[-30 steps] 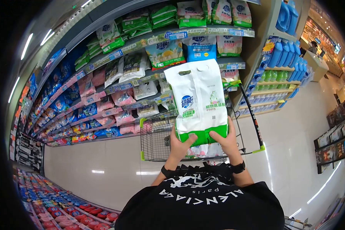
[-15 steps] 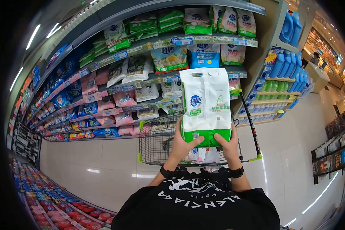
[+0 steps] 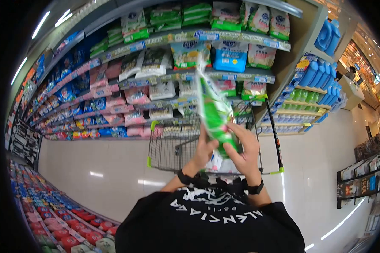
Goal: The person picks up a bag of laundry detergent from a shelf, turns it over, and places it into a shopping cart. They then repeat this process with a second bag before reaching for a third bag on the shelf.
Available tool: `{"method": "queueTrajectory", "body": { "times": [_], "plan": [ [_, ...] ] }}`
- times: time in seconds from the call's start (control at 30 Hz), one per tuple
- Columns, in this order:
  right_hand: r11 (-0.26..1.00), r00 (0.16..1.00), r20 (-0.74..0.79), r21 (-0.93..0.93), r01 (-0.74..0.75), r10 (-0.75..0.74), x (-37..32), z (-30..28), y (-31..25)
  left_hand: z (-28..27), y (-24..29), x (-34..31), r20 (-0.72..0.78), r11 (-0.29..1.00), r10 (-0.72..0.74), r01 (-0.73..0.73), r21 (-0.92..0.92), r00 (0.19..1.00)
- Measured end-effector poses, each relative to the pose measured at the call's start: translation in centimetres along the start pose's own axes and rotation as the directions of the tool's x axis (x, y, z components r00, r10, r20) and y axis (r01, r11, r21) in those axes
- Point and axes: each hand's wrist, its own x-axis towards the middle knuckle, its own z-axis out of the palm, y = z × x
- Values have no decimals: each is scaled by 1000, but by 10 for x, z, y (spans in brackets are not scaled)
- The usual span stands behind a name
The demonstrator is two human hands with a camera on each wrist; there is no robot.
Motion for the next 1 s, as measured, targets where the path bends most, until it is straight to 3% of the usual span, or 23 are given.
{"method": "queueTrajectory", "body": {
  "times": [0.03, 0.07, 0.13, 0.2, 0.23, 0.33, 0.4, 0.43, 0.53, 0.57, 0.67, 0.83, 0.93, 0.97, 1.0],
  "plan": [
    [999, 998, 57, 21, 33, -34, 1, 2, -4, -6, 8, -3, 44, 995, -99, 98, 10, 994],
    [997, 992, 110, 48, 64, -69, 1, 6, -10, -5, 12, -7, 0, 972, -107, 105, -209, 994],
    [986, 981, 111, -33, 164, -160, -1, 12, -27, 7, 32, -13, -52, 957, -195, 178, -229, 979],
    [987, 982, 100, 26, 160, -162, -5, 9, -28, 0, 26, -15, -140, 969, -216, 194, -154, 966],
    [980, 984, 30, 107, 170, -174, -10, 11, -20, -4, 29, -17, -108, 956, -248, 226, -186, 963],
    [962, 984, -151, 240, 130, -95, -22, 8, -10, -3, 42, -14, -101, 950, -270, 247, -193, 958],
    [977, 950, -313, 198, 83, -17, -28, 12, 2, -2, 46, -15, -145, 938, -269, 225, -262, 952],
    [990, 949, -316, 134, 29, 15, -29, 11, 5, -4, 47, -17, -149, 926, -278, 224, -304, 949],
    [949, 918, -269, 208, -239, 290, -23, 15, 3, -14, 46, -16, -71, 827, -285, 208, -522, 956],
    [861, 911, -159, 419, -288, 382, -27, 16, 12, -17, 44, -17, -31, 770, -281, 206, -604, 959],
    [773, 877, -71, 510, -378, 475, -29, 17, 9, -19, 41, -18, -103, 841, -266, 179, -511, 958],
    [782, 885, -67, 501, -370, 461, -30, 18, 6, -11, 50, -19, -158, 831, -313, 190, -522, 936],
    [769, 888, -48, 523, -367, 457, -29, 19, 7, -7, 54, -24, -254, 803, -451, 264, -534, 856],
    [697, 869, 3, 596, -399, 494, -31, 20, 6, -5, 26, -39, -384, 997, 49, -68, -37, 922],
    [619, 844, 34, 664, -419, 535, -37, 24, 15, -17, 33, -30, -286, 948, -162, 68, -312, 944]
  ]
}}
